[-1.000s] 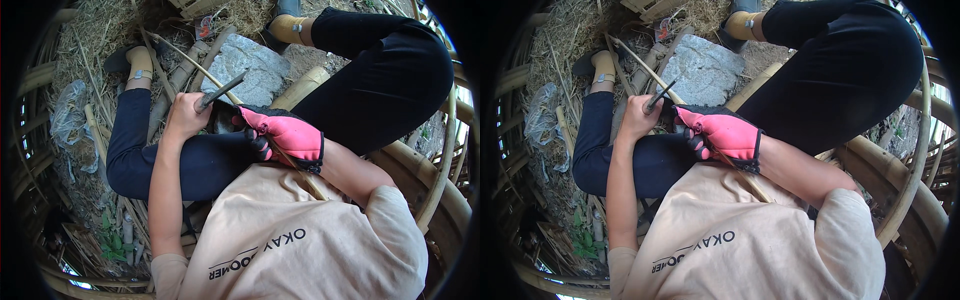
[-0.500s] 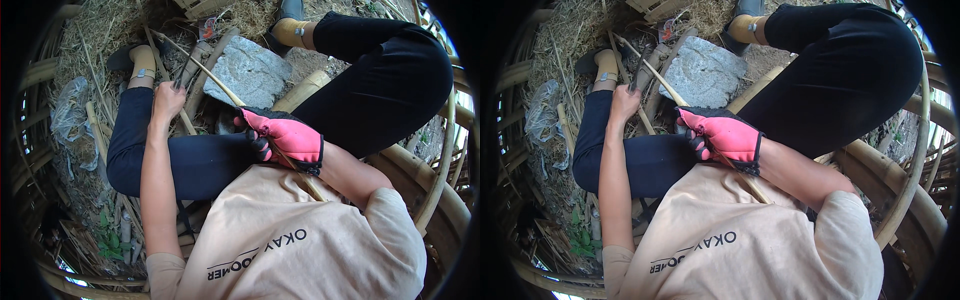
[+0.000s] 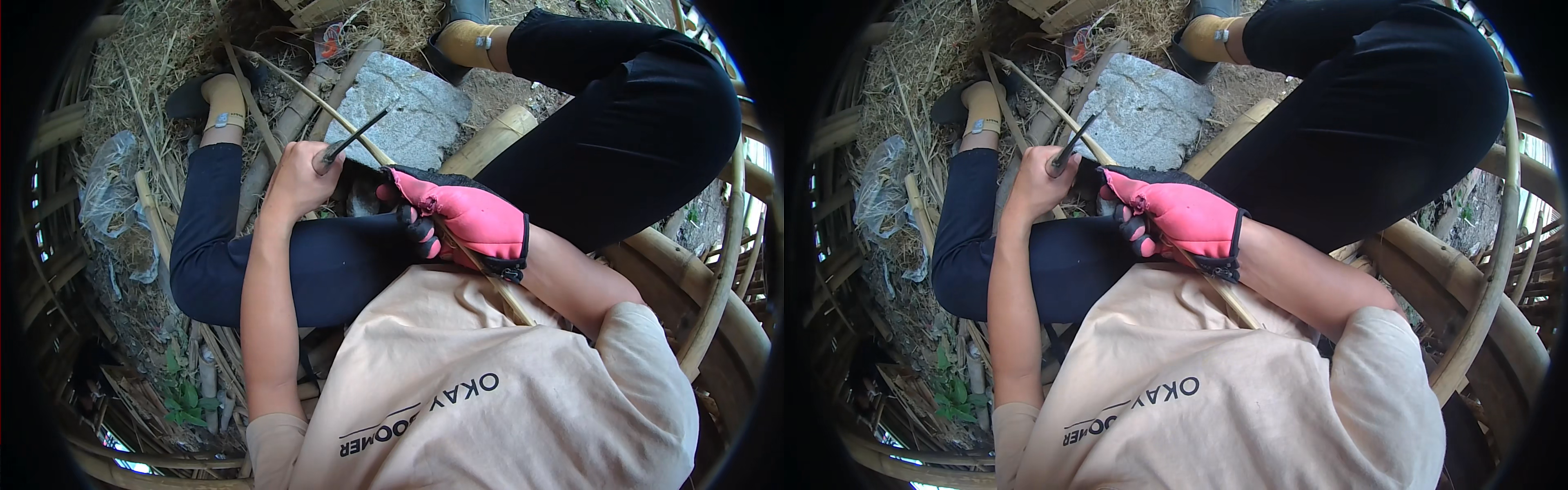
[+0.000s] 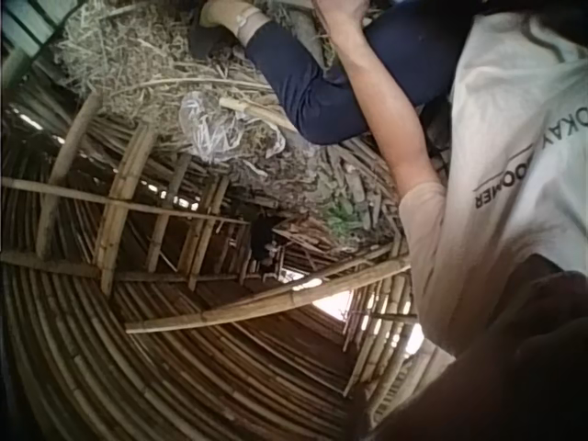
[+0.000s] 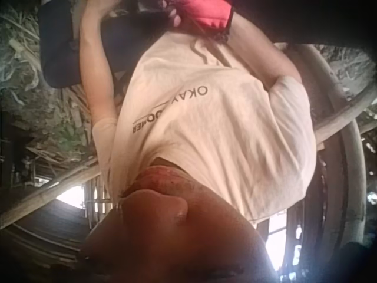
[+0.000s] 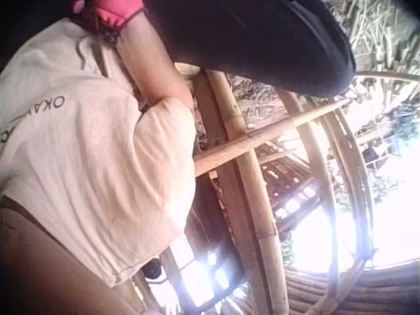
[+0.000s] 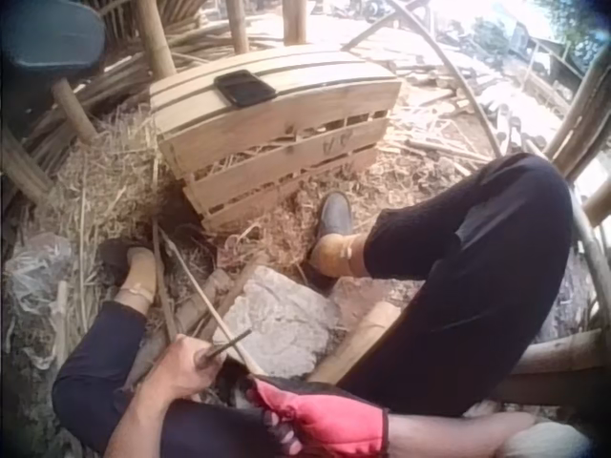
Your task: The person whittles and sharpens the end of a thin bamboo stick using a blade.
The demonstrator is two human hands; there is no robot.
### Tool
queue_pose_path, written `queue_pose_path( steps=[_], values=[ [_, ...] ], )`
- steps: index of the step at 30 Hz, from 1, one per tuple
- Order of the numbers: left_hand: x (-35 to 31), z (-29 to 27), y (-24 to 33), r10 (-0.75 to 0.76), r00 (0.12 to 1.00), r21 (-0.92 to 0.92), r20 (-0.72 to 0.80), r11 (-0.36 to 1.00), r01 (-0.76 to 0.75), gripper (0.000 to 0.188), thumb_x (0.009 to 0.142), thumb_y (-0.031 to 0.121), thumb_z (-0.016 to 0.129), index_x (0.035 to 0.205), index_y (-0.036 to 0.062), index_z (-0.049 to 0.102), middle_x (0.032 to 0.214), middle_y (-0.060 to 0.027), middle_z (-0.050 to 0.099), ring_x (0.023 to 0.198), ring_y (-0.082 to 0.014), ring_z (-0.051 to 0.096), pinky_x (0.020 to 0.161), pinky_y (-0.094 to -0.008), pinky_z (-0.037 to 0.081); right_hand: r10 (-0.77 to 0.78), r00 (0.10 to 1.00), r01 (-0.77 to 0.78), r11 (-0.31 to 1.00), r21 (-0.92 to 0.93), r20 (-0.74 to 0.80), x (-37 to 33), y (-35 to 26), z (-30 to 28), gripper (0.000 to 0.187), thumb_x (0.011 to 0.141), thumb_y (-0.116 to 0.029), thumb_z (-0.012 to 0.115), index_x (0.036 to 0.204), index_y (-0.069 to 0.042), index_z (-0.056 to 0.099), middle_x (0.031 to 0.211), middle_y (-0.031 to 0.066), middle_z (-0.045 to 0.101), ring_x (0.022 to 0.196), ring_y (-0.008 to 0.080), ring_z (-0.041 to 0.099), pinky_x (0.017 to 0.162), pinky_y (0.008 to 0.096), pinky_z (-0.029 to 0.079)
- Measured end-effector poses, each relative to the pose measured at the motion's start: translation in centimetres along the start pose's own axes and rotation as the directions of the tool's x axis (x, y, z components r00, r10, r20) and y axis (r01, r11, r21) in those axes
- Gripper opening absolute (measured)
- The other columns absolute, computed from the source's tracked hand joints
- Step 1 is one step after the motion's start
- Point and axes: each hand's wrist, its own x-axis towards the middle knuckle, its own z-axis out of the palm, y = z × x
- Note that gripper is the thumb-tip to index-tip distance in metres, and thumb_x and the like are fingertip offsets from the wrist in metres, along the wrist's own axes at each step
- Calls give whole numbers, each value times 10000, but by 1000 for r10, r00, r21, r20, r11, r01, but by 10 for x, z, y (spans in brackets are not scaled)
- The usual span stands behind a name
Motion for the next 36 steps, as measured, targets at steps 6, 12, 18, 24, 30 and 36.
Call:
queue_pose_path(
  steps=[6, 12, 18, 24, 30, 36],
  values=[
    [7, -5, -28, -187, 982, -15, -36, 982, 187, 356, 927, 196, 698, 718, -56, 555, 584, -212, 490, 515, -319, 415, 553, -428, 418, 14, 999, -12, 999, 53, -31, -2, -1, 5, 384, 1055, -399, 606, 1246, -66, 622, 725, -63, 616, 539, 50, 536, 521, 206, 438],
    [15, -4, -39, -128, 986, 42, -106, 990, 134, 342, 908, 182, 686, 703, -60, 558, 599, -251, 487, 561, -445, 432, 554, -448, 420, -18, 1000, 19, 999, 29, -14, -3, -2, 6, 401, 1029, -455, 625, 1152, -74, 626, 799, -50, 501, 599, 42, 493, 487, 190, 456],
    [9, -8, -40, -58, 984, 126, -168, 989, 79, 306, 890, 161, 681, 705, -52, 562, 631, -265, 507, 639, -485, 530, 567, -462, 424, 4, 999, -5, 1000, -26, -34, -4, -1, 10, 404, 1022, -463, 634, 1155, -82, 624, 824, -48, 503, 600, 45, 497, 486, 192, 457],
    [5, 0, -7, -29, 998, 10, -61, 1000, 29, 275, 879, 127, 678, 703, -51, 563, 627, -258, 516, 639, -486, 534, 570, -474, 418, 11, 999, -13, 999, -40, -42, -5, -2, 8, 396, 1026, -464, 625, 1143, -86, 623, 821, -46, 495, 599, 50, 496, 491, 190, 457],
    [14, -8, -37, -164, 963, 66, -214, 981, 181, 259, 898, 162, 659, 763, -55, 619, 669, -263, 580, 693, -480, 614, 609, -459, 470, 12, 1000, -12, 1000, -25, -26, -5, -3, 10, 389, 1030, -461, 620, 1138, -87, 618, 822, -45, 497, 590, 57, 504, 490, 192, 458],
    [13, -7, -39, -236, 950, 18, -204, 969, 245, 294, 913, 191, 665, 758, -52, 603, 676, -266, 579, 688, -482, 604, 620, -460, 477, -3, 1000, 3, 1000, -8, -28, -2, 0, 9, 391, 1028, -455, 626, 1153, -84, 611, 818, -38, 504, 589, 62, 508, 491, 192, 456]
  ],
)
